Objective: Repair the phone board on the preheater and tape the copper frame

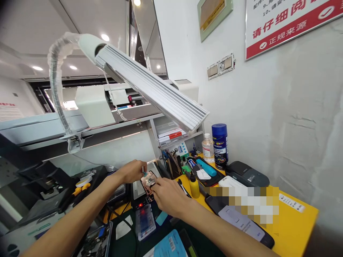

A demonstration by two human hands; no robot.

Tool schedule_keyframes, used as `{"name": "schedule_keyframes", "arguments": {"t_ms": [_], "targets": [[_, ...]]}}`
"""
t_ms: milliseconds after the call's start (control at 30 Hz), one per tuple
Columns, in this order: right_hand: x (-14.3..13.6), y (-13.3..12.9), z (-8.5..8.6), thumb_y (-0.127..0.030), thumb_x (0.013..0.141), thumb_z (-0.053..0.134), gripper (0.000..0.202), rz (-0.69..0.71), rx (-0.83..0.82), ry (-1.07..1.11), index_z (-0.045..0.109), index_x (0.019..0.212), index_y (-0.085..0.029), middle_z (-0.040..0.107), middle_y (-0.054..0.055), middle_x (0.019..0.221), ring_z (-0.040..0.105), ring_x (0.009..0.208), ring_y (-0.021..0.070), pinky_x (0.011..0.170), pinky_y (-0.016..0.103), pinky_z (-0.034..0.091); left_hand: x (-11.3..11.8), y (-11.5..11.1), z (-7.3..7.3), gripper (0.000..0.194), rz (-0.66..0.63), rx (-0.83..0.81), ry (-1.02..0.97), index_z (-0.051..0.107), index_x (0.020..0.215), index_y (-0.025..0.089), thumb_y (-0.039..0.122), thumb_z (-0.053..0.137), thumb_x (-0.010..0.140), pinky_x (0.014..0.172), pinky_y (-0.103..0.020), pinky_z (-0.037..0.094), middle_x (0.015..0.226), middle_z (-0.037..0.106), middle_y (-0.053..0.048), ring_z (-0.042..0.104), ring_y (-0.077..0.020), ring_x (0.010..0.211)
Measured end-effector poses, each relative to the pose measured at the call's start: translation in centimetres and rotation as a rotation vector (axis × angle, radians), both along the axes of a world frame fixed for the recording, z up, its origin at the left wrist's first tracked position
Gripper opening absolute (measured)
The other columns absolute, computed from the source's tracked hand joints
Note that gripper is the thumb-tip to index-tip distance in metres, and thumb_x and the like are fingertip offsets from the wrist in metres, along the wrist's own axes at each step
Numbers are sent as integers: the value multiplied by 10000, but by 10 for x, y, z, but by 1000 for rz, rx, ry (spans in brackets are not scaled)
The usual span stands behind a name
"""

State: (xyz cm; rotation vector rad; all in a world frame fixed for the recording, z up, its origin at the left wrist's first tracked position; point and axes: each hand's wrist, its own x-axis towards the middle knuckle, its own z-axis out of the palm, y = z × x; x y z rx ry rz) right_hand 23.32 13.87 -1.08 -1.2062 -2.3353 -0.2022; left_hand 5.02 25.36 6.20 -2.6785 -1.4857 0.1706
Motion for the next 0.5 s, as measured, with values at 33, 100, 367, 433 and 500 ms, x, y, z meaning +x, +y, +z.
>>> {"name": "schedule_keyframes", "arguments": {"t_ms": [33, 100, 367, 433, 500], "targets": [[0, 0, 0, -219, 971, 409, 296, 1, -1, 3, 696, 1037, -182, 656, 72, 976, 598, 880, 178, 734, 270, 417, 1, -1, 1, 288, -3, 5, 3, 620, 1111, 176, 391, 579, 924, 842, -390, 540, 1104, 649, -63, 634, -178, 950], [1, 0, -1, -220, 974, 403, 301, 6, -4, 13, 696, 1027, -177, 658, 74, 970, 597, 881, 178, 739, 268, 413, 4, -3, 2, 288, -8, 16, 4, 620, 1111, 175, 391, 578, 925, 848, -394, 539, 1099, 651, -63, 634, -179, 954], [4, -1, -1, -226, 975, 402, 299, -18, -37, 44, 697, 1010, -191, 657, 59, 966, 605, 867, 181, 722, 281, 408, 8, -4, 4, 293, -25, 11, -14, 617, 1122, 175, 391, 571, 928, 857, -400, 537, 1106, 650, -64, 633, -182, 964], [4, -1, 0, -226, 972, 411, 295, -17, -48, 45, 701, 1009, -192, 657, 56, 960, 611, 866, 182, 721, 282, 409, 9, -3, 4, 289, -29, -7, -14, 619, 1120, 178, 388, 574, 927, 851, -393, 540, 1111, 650, -64, 634, -179, 961], [4, -1, 0, -238, 972, 423, 290, -15, -51, 49, 704, 1034, -196, 657, 53, 953, 617, 867, 183, 720, 284, 412, 10, -4, 3, 285, -24, -22, -9, 621, 1116, 178, 385, 579, 925, 845, -388, 543, 1114, 650, -64, 636, -178, 956]]}}
